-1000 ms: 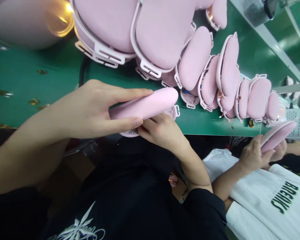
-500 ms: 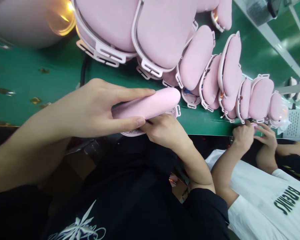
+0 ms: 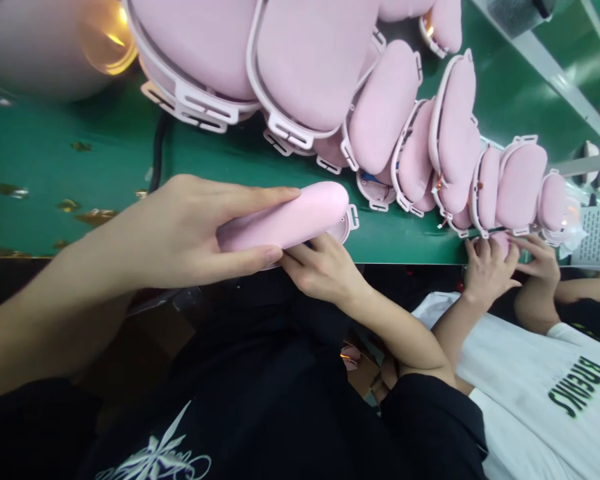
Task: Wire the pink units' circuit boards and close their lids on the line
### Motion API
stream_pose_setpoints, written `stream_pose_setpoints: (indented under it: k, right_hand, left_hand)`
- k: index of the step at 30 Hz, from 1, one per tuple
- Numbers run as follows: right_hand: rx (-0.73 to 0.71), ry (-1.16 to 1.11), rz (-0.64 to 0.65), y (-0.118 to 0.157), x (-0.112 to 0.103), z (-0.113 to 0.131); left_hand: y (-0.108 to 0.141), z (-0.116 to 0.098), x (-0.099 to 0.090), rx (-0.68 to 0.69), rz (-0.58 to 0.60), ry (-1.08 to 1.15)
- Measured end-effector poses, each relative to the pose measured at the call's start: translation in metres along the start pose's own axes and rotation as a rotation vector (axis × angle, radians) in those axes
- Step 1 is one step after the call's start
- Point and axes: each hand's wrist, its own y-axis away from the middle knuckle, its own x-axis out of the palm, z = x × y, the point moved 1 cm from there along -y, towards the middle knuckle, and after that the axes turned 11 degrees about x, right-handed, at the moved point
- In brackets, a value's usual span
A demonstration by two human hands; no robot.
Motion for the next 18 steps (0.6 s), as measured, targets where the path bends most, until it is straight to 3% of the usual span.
stream_pose_setpoints:
  k: [3, 6, 8, 10, 12, 13, 16, 18]
  right_hand:
    - [-0.028, -0.047, -0.023, 0.006, 0.005, -0.004]
    - [-0.149, -0.082, -0.277, 0.035, 0.008, -0.021]
    - [0.0, -0.078, -0.537, 0.059, 0.009, -0.033]
    - [0.31, -0.051, -0.704, 0.074, 0.009, -0.041]
    - [0.535, -0.062, -0.667, 0.076, 0.007, -0.043]
    - [0.568, -0.092, -0.594, 0.072, 0.006, -0.041]
    - [0.504, -0.186, -0.407, 0.065, 0.001, -0.033]
    - [0.5, -0.206, -0.422, 0.075, 0.002, -0.028]
  left_hand:
    - [0.012, -0.009, 0.011, 0.015, -0.038, -0.199]
    - [0.022, -0.012, 0.029, 0.022, -0.075, -0.419]
    - [0.022, -0.013, 0.042, 0.042, -0.015, -0.472]
    - [0.015, -0.017, 0.056, 0.029, 0.034, -0.524]
    - [0.006, -0.025, 0.069, -0.036, 0.067, -0.613]
    - [0.003, -0.03, 0.075, -0.073, 0.08, -0.668]
    - [-0.001, -0.048, 0.09, -0.023, 0.089, -0.792]
    - [-0.006, -0.057, 0.099, 0.118, 0.053, -0.816]
